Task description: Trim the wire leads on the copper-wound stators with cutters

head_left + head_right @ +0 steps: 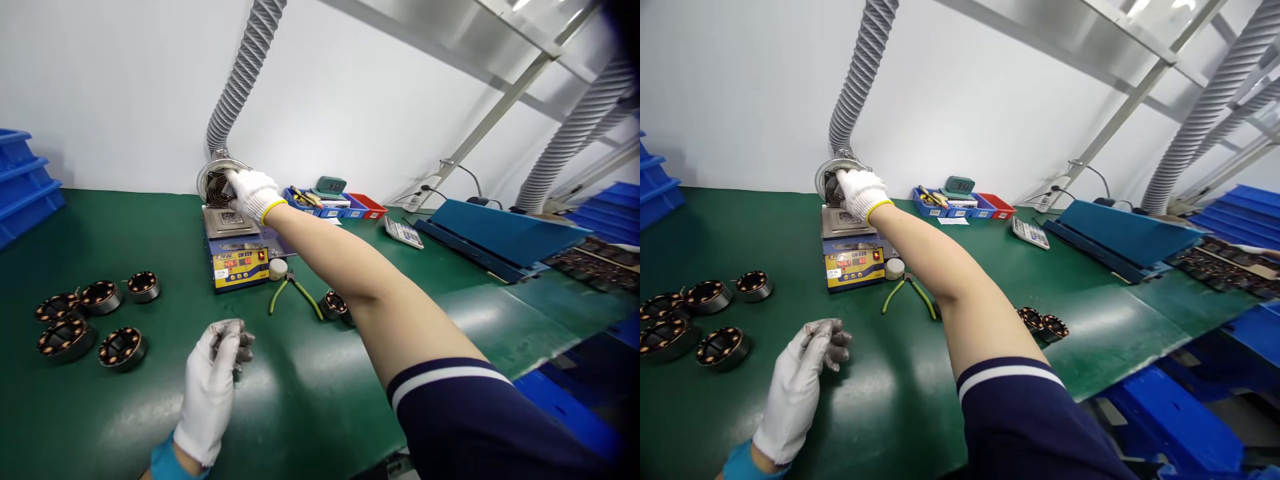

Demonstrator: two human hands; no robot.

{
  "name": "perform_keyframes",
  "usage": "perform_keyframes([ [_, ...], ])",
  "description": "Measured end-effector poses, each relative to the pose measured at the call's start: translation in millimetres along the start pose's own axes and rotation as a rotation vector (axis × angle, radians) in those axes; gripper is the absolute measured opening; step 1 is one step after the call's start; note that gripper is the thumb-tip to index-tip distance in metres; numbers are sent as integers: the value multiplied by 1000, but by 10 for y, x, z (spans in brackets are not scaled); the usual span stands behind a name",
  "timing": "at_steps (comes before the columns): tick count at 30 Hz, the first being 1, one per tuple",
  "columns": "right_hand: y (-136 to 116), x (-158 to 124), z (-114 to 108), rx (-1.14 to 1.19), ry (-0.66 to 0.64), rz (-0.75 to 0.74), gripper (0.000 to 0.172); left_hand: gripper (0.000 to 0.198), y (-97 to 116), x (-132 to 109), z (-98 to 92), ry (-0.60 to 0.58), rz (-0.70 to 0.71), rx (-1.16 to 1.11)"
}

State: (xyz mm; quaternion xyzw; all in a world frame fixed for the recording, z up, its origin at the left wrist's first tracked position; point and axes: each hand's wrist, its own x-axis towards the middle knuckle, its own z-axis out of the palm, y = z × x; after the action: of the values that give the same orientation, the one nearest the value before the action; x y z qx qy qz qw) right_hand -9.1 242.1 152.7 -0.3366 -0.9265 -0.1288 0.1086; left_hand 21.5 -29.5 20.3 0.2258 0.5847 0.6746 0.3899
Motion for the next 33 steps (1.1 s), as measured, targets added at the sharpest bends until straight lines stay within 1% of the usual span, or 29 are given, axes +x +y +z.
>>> perform_keyframes([
  [3,-83,78,33,-36,-72,27,52,63,16,-6,-9,-18,1,-6],
  [6,-148,108,69,-46,-104,42,49,62,36,-30,0,-40,10,-5],
  [10,-219,123,131,-67,-112,31,48,62,61,-48,24,-69,9,-12],
  [13,-244,126,173,-74,-117,7,44,62,74,-53,31,-77,9,-7],
  [20,-220,139,184,-73,-100,15,42,58,64,-58,25,-96,33,22],
  [25,-230,158,205,-62,-97,9,42,60,57,-45,26,-96,35,30],
  [29,-210,158,143,-50,-79,27,45,62,54,-19,11,-52,42,37],
  [33,-128,42,-38,60,25,75,49,68,31,43,-9,47,37,-3],
])
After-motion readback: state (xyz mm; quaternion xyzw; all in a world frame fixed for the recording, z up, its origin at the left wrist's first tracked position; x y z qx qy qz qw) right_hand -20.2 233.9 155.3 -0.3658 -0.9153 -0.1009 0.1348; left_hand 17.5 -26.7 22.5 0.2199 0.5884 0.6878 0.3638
